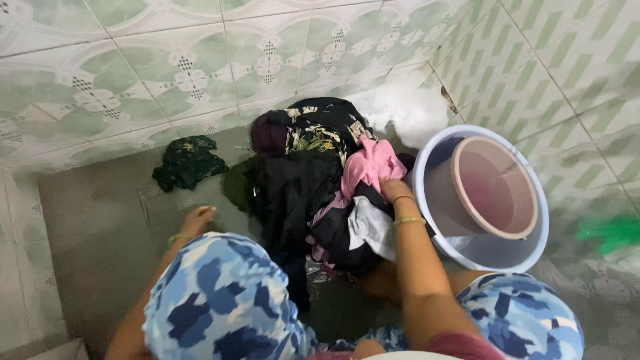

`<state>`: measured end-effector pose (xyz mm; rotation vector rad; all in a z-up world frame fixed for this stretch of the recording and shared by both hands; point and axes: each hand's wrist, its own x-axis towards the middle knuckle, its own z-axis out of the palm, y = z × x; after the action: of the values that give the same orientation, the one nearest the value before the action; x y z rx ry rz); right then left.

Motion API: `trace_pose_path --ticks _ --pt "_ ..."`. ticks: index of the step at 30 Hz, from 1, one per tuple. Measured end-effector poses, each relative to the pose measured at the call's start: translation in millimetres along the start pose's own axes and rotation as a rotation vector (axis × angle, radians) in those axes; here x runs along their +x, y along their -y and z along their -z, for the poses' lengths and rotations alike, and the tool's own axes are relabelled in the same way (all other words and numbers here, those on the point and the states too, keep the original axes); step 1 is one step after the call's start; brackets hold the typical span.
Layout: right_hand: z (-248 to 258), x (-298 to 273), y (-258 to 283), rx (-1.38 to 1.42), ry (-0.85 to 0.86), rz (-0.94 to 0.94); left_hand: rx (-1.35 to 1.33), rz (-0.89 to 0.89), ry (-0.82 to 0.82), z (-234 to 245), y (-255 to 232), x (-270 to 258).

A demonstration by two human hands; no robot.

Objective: The person washes clothes by hand in a tiled room. They scrub and rinse various garments in a blue basin, wring them out, and place them aside. Water is poured from a pink bucket into the basin, and the basin is emptied and refilled multiple times.

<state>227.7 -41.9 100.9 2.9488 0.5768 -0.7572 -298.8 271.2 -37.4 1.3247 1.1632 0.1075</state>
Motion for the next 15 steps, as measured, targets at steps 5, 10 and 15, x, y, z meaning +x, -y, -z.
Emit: trace_pose_path --ticks 5,10,15 --pt "70 -62 91 0.055 -0.426 0.276 0.034 0.061 -0.138 39 12 4" --pt "60 -95 234 0.194 -0.518 1.117 0.086 -0.081 -0.345 49 -5 53" --pt "-18 -18 342 -0.166 -0.347 1.220 0.715 -0.418 -0.610 50 -22 78"
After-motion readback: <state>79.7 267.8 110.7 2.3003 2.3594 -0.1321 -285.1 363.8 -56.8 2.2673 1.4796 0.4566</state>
